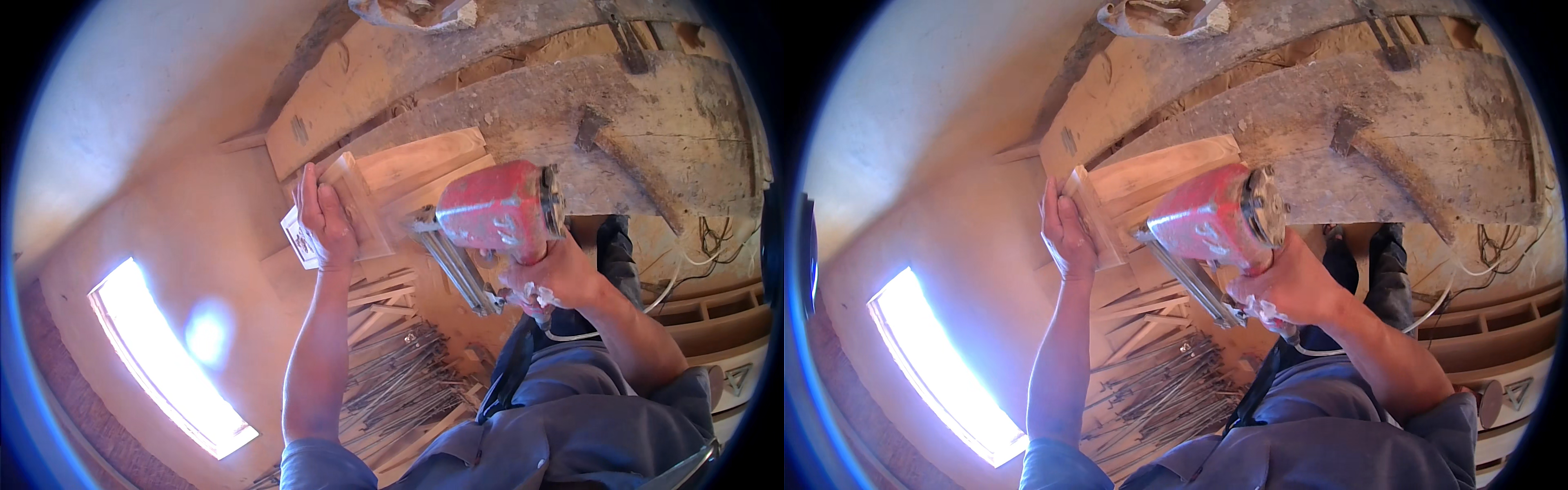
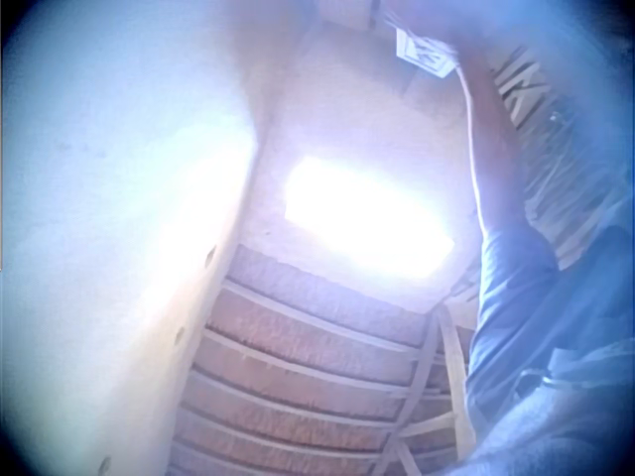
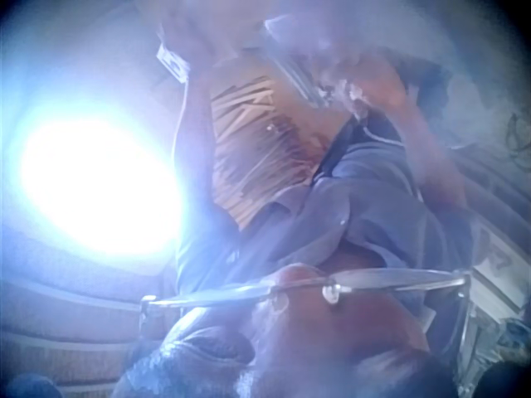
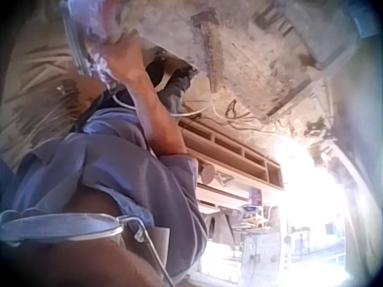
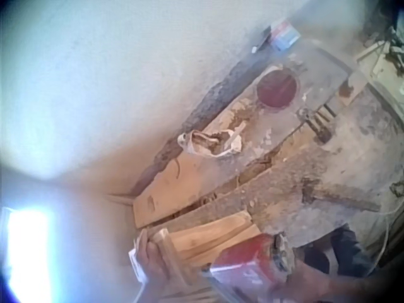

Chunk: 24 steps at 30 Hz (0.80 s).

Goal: The person assembles a wooden drawer by hand and with a nail gun, hammering joints together, applying glue, and securing a decorative front panel.

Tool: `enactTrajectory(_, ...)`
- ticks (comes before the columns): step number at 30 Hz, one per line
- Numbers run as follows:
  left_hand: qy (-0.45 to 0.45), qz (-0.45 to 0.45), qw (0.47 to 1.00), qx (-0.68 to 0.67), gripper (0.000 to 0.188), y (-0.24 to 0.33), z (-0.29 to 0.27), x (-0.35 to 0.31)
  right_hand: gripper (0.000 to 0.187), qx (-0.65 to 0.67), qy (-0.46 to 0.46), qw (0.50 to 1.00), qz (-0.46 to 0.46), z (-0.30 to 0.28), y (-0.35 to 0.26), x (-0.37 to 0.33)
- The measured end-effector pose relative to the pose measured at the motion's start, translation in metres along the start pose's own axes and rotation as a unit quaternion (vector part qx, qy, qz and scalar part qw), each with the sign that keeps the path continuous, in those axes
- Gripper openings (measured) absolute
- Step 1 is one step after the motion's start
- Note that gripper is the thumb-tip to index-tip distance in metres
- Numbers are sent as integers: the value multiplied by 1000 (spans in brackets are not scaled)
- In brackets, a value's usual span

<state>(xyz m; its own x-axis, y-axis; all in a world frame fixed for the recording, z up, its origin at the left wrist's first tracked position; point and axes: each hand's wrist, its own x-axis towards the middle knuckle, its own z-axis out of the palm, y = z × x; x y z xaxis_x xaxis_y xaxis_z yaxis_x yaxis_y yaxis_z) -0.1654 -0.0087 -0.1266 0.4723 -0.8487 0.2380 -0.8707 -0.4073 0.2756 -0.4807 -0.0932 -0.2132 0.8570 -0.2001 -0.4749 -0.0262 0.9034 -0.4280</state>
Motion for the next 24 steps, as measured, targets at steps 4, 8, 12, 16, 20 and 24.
enactTrajectory(4,0,9,1000,9,44,0,1,1,8,-28,-36,999,15,-3,-10,12)
enactTrajectory(8,-12,-4,1000,6,48,-3,-1,-1,7,-68,-60,996,19,-2,-8,17)
enactTrajectory(12,-37,-25,999,10,52,1,-3,0,7,-21,-40,999,-31,0,2,19)
enactTrajectory(16,-27,-16,999,20,48,-5,-3,-3,7,-10,-26,1000,3,-3,-12,17)
enactTrajectory(20,-35,-8,999,21,46,-2,-3,0,8,-42,-17,999,-6,-13,-15,31)
enactTrajectory(24,-39,-3,999,28,45,-4,-3,-1,11,-82,-48,995,20,-5,-36,43)
